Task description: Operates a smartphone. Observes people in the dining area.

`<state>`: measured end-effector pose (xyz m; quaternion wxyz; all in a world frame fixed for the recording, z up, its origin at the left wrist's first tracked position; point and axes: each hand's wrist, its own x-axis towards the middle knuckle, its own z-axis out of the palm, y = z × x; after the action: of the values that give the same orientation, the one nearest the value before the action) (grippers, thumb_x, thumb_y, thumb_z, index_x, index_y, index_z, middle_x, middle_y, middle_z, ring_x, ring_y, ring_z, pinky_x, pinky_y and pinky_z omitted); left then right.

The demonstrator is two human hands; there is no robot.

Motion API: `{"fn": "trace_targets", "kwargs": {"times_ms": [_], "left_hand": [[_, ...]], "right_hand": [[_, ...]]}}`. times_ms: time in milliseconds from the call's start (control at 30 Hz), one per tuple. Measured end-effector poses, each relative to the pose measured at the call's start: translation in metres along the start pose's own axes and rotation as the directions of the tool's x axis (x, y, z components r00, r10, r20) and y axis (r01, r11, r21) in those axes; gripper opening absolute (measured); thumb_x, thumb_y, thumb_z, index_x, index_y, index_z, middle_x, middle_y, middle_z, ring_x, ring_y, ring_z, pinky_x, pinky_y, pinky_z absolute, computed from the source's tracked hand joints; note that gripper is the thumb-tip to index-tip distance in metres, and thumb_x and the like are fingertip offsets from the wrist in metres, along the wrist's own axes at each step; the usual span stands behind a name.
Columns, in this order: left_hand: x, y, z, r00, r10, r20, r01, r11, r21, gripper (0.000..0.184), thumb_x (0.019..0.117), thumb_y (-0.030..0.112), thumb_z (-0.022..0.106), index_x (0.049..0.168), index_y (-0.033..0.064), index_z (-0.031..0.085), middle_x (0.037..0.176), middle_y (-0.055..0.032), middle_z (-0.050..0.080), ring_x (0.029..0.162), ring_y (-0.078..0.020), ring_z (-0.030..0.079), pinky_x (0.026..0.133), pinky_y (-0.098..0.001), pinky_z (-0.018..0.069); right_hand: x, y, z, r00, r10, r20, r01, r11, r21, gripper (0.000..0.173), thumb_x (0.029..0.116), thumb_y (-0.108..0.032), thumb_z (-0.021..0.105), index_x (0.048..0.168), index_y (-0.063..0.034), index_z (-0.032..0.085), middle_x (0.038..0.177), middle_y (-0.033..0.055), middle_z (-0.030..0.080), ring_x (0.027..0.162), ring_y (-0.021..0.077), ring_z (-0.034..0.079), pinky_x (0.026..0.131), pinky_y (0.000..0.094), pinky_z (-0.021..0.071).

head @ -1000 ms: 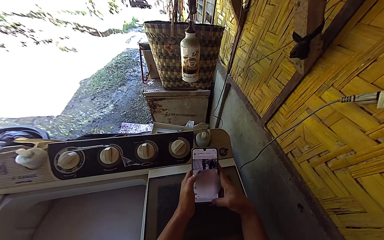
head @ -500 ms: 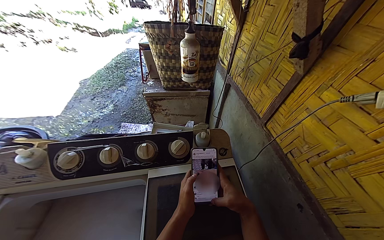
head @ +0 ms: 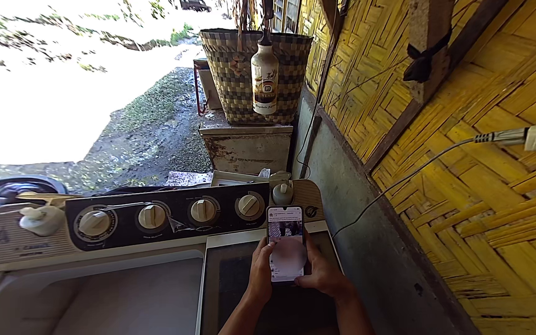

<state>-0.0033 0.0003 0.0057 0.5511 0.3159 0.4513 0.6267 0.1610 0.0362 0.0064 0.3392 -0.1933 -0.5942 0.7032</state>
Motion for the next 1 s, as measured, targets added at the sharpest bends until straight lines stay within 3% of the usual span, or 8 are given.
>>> {"fn": "trace_targets", "kwargs": {"times_ms": [400,700,1000], "left_hand": [[0.0008,-0.0007,-0.0006,1.000,-0.003,0.002,0.003,1.000,-0.001,0.042,0.1003,0.019,0.031,0.132,0.0023,0.052,0.111,-0.0050,0.068,0.100,-0.0088,0.068,0.087,-0.0280,0.0583],[-0.0001,0.0001,0.0001,1.000,0.003,0.007,-0.003,1.000,0.002,0.042,0.1004,0.020,0.032,0.132,0.0019,0.052,0.112,-0.0052,0.067,0.100,-0.0087,0.067,0.087,-0.0277,0.0580],[-0.0006,0.0002,0.0001,1.000,-0.001,0.002,0.001,1.000,0.011,0.044,0.1003,0.020,0.032,0.135,0.0010,0.050,0.116,-0.0062,0.066,0.103,-0.0087,0.067,0.090,-0.0278,0.0569]], "right_hand": [[-0.0002,-0.0005,0.0004,1.000,0.013,0.006,-0.013,0.999,0.044,0.123,0.0645,0.022,0.065,0.158,-0.0007,-0.012,0.154,0.0138,0.043,0.134,0.0214,0.055,0.109,0.0396,0.0518],[0.0005,-0.0002,-0.0003,1.000,-0.006,0.008,0.006,0.999,0.033,0.121,0.0635,0.023,0.065,0.158,0.0004,-0.008,0.155,0.0143,0.043,0.135,0.0223,0.054,0.111,0.0399,0.0507],[-0.0006,-0.0007,0.0006,0.999,0.034,-0.014,-0.034,0.999,0.013,0.126,0.0629,0.022,0.066,0.157,-0.0002,-0.014,0.155,0.0140,0.041,0.134,0.0196,0.055,0.107,0.0372,0.0532]]}}
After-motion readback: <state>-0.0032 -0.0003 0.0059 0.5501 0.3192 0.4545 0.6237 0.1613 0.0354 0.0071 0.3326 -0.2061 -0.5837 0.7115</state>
